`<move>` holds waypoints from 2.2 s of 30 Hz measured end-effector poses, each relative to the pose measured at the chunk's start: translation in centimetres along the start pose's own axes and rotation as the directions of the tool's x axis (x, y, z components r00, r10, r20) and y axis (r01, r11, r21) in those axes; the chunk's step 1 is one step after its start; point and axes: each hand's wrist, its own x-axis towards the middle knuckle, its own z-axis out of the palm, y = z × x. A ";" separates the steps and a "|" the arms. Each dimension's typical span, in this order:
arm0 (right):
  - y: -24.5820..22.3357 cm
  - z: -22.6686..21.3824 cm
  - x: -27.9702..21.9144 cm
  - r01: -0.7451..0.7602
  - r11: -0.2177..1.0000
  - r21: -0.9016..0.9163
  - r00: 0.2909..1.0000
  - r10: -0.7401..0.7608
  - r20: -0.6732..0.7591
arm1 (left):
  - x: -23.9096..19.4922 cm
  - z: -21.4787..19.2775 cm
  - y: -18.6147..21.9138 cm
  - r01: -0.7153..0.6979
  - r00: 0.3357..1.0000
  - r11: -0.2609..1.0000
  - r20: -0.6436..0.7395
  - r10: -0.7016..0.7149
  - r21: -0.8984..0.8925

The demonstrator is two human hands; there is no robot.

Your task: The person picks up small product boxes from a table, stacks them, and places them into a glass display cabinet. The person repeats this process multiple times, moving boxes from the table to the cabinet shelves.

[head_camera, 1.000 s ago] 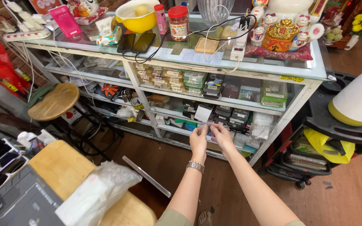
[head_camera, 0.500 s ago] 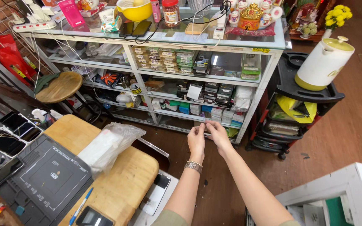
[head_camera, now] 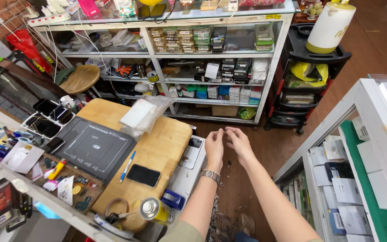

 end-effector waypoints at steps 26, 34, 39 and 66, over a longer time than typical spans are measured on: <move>7.7 13.9 -33.8 0.005 0.992 -0.126 0.925 0.043 0.378 | -30.3 -26.5 1.2 -0.076 0.976 0.968 -0.218 0.023 -0.237; 11.0 28.0 -41.1 -0.008 0.997 -0.077 0.775 0.055 0.629 | -35.4 -42.0 4.6 -0.207 0.876 0.948 -0.477 0.069 -0.243; 13.1 39.4 -47.8 -0.045 0.990 -0.130 0.670 0.127 0.731 | -38.6 -54.2 6.9 -0.255 0.799 0.947 -0.595 0.091 -0.197; 31.3 85.7 -54.9 -0.081 0.919 -0.385 0.363 0.387 0.848 | -34.6 -101.5 6.9 -0.260 0.507 0.945 -0.861 -0.041 -0.198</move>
